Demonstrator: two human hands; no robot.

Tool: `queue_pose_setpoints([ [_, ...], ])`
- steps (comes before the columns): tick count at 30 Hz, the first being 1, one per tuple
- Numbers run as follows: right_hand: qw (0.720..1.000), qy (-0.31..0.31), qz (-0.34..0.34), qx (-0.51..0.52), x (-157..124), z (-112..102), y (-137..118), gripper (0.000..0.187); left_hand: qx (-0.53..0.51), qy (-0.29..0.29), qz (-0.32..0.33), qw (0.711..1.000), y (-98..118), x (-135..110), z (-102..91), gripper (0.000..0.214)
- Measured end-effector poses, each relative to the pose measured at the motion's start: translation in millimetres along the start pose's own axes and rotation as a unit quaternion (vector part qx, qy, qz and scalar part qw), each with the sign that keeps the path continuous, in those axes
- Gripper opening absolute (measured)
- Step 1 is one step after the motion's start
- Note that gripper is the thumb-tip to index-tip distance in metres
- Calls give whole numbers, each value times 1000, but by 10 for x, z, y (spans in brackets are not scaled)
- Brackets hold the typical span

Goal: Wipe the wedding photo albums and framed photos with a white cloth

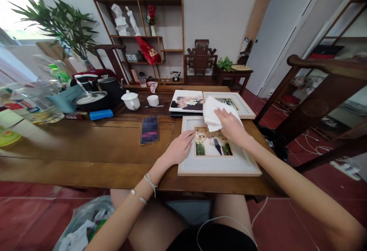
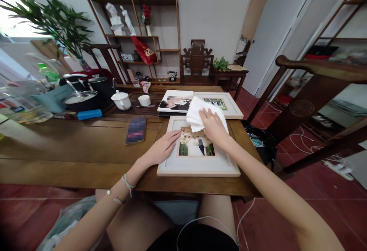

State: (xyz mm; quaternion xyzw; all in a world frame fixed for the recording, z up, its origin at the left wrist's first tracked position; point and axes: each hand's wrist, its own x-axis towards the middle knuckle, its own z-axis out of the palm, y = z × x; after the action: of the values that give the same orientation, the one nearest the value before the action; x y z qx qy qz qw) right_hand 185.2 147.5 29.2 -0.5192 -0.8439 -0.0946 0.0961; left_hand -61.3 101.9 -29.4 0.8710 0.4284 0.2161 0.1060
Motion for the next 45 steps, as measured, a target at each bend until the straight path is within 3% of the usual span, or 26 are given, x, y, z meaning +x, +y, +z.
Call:
queue_pose_setpoints([
  [3,998,-56,-13,-41,115,53,-20,71,-3,-2,-1,1000,9,2,-13,47],
  [6,994,-96,-12,-54,47,63,-141,68,-4,-6,-2,1000,24,7,-20,47],
  [12,982,-174,-63,-26,-564,-346,-671,52,-4,10,-11,1000,35,0,-1,45],
  [15,972,-188,-142,3,-921,-580,-923,62,-8,6,-5,1000,24,-12,0,46],
  [18,966,-175,-191,28,-1118,-659,-1041,73,-20,10,7,1000,5,-21,4,48],
  [21,970,-174,-164,44,-1065,-552,-999,74,-22,12,15,1000,-5,-18,13,48],
  [25,982,-168,-82,6,-686,-255,-709,74,-10,14,7,1000,14,-4,10,44],
  [29,994,-99,-19,-44,-210,-35,-312,74,-5,2,-7,1000,27,0,-11,46],
  [32,996,-70,1,-59,34,17,-187,69,-6,-2,-8,1000,25,0,-16,47],
  [37,992,-116,3,-57,10,-93,-520,50,-10,15,-2,1000,24,-1,-7,42],
  [41,984,-167,-45,-32,-291,-364,-965,36,-47,30,8,998,-2,-19,1,43],
  [45,979,-164,-118,-43,-653,-538,-1302,42,-73,14,10,997,-38,-19,19,44],
])
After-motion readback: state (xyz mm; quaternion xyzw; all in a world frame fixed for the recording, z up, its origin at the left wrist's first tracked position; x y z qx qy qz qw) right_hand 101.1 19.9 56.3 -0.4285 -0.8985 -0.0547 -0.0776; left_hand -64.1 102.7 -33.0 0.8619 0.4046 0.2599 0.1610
